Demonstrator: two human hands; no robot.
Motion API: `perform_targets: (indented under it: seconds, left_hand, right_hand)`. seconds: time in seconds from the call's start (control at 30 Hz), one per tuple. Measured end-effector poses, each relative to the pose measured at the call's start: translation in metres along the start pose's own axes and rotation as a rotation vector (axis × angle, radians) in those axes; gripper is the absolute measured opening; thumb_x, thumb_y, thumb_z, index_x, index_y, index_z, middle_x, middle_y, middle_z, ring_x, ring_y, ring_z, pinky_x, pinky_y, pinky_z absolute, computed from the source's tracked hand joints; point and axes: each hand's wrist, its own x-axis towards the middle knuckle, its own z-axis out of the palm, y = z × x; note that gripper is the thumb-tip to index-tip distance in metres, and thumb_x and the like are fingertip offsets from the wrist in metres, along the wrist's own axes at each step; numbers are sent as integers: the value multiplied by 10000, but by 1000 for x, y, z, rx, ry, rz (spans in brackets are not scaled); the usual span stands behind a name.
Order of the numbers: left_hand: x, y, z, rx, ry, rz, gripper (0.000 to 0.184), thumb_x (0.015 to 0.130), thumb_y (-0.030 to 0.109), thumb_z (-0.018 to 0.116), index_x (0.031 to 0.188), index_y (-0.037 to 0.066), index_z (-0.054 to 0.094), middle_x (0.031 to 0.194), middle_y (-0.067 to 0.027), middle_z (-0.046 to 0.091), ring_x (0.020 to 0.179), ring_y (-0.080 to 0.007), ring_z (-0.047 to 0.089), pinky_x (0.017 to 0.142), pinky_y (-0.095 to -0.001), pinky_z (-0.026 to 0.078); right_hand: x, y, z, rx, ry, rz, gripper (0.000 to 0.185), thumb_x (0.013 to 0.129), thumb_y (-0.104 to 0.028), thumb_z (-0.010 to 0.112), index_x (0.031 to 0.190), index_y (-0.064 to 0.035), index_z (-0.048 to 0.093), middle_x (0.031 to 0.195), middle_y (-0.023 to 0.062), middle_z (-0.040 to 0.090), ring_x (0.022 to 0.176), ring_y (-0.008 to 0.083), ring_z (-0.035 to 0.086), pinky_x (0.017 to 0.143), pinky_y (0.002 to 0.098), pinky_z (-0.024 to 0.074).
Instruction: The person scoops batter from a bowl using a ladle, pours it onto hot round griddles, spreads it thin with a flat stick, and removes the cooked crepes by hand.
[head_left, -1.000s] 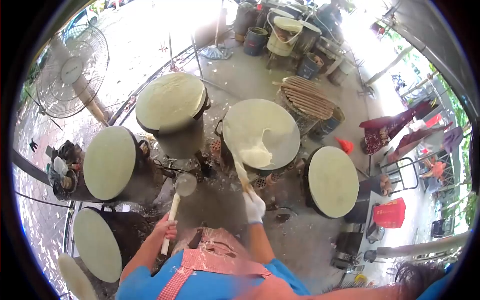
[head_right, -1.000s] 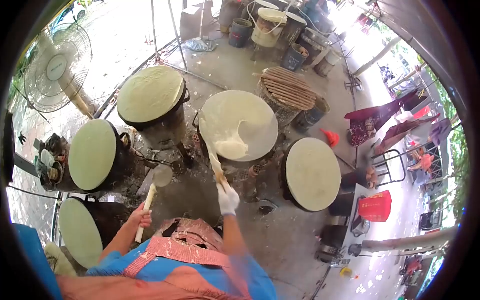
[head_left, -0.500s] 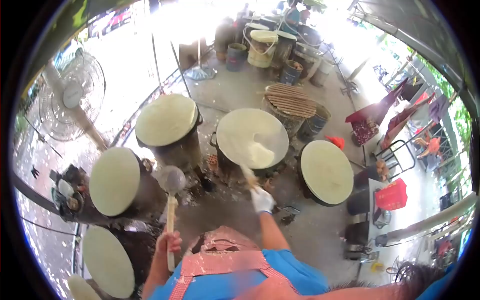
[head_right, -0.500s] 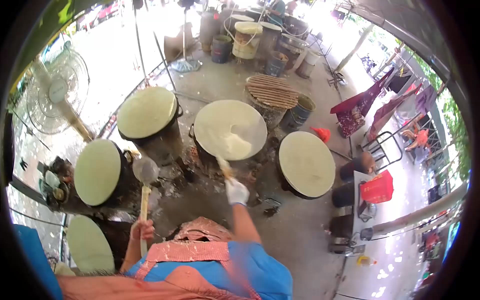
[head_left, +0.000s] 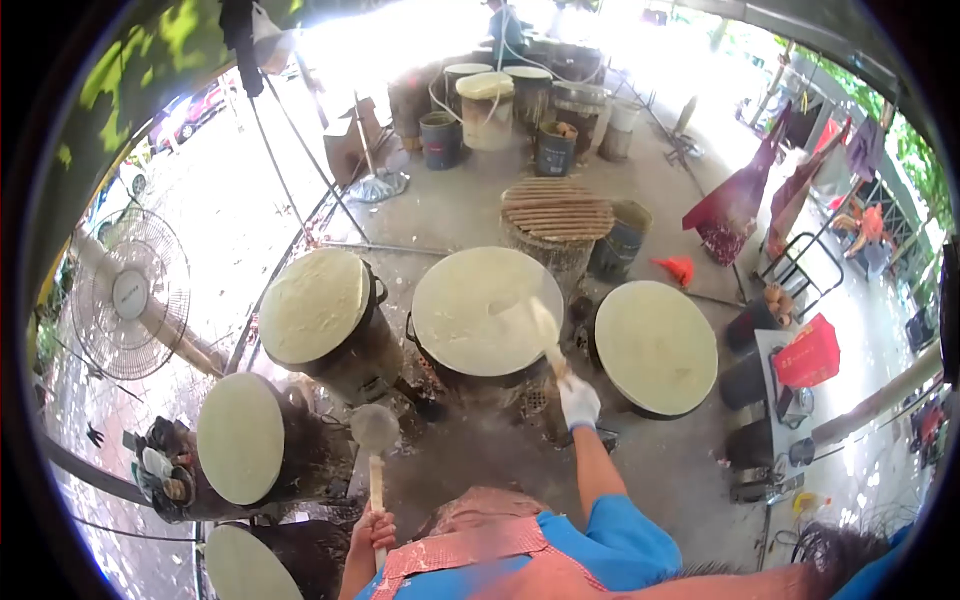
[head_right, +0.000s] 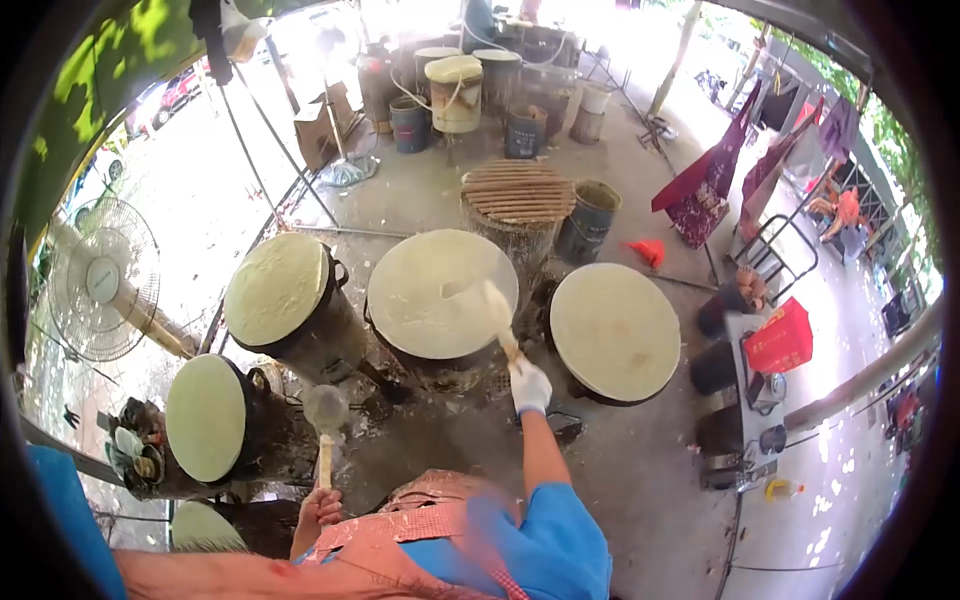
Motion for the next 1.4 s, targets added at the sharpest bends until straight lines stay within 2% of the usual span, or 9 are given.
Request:
perform_targets:
  seconds: [0.17, 0.53, 0.6, 0.7, 0.9, 1.07, 1.13, 1.27, 1.4]
  left_hand:
    - [44, 3, 7, -329, 57, -277, 346, 950, 251, 429, 638, 114, 364, 496, 37, 252, 377, -64, 238, 325, -220, 235]
    - [45, -19, 62, 117, 184, -11, 174, 911, 57, 431, 1042, 172, 433, 609, 15, 304, 413, -50, 276, 325, -183, 217]
    - [50, -18, 65, 294, 216, 80, 199, 902, 47, 441, 1051, 178, 432, 612, 18, 298, 416, -46, 270, 328, -173, 218]
    - [48, -11, 33, 76, 109, -25, 343, 858, 19, 476, 1130, 212, 391, 643, 8, 328, 428, -53, 284, 350, -170, 240]
    - [31, 10, 30, -18, 183, 36, 65, 929, 84, 427, 940, 149, 426, 598, 25, 323, 419, -65, 301, 325, -186, 252]
    - [36, 37, -10, -453, 38, -247, 239, 946, 178, 394, 723, 92, 407, 591, 15, 341, 428, -90, 337, 355, -242, 308]
    - [33, 45, -33, -369, 3, -279, 295, 932, 208, 412, 665, 87, 381, 561, 17, 334, 431, -94, 346, 370, -249, 308]
    - [43, 62, -21, -272, -133, -388, 340, 931, 283, 412, 646, 102, 371, 521, 11, 333, 432, -114, 331, 388, -252, 290]
    - [45, 42, 25, -517, -31, -272, 326, 898, 227, 458, 612, 107, 361, 525, 26, 319, 403, -89, 337, 357, -247, 302]
  right_hand:
    - [-28, -8, 31, -421, -227, -419, 263, 822, -386, 546, 883, -176, 691, 657, 151, 602, 639, 316, 610, 595, 430, 484]
    - [168, -21, 3, 501, -185, 170, 335, 752, -309, 594, 967, -66, 678, 884, 159, 668, 843, 255, 650, 751, 333, 486]
    - [141, 15, 38, 198, -58, -308, 355, 740, -294, 621, 980, -37, 672, 884, 160, 675, 819, 197, 643, 749, 289, 474]
    - [69, -19, 51, 609, -331, 172, 367, 722, -286, 648, 965, -12, 668, 899, 167, 671, 845, 222, 636, 756, 299, 468]
    - [67, 28, 21, 504, -246, 63, 163, 837, -183, 583, 932, -60, 633, 754, 76, 655, 706, 156, 639, 558, 294, 503]
    - [-10, -43, 12, 1011, -530, 840, 365, 763, -197, 689, 1098, -59, 645, 745, 58, 660, 690, 154, 610, 632, 283, 484]
    - [-7, -16, 19, 791, -325, 305, 328, 772, -237, 674, 1048, -60, 667, 884, 88, 691, 860, 172, 627, 807, 275, 458]
    - [68, 4, -8, 431, 17, 192, 361, 786, -303, 615, 1042, -52, 654, 993, 174, 650, 914, 307, 629, 799, 342, 474]
    - [101, -1, 16, -341, -31, -133, 233, 836, -352, 534, 1001, -233, 648, 674, 135, 628, 593, 326, 614, 551, 452, 481]
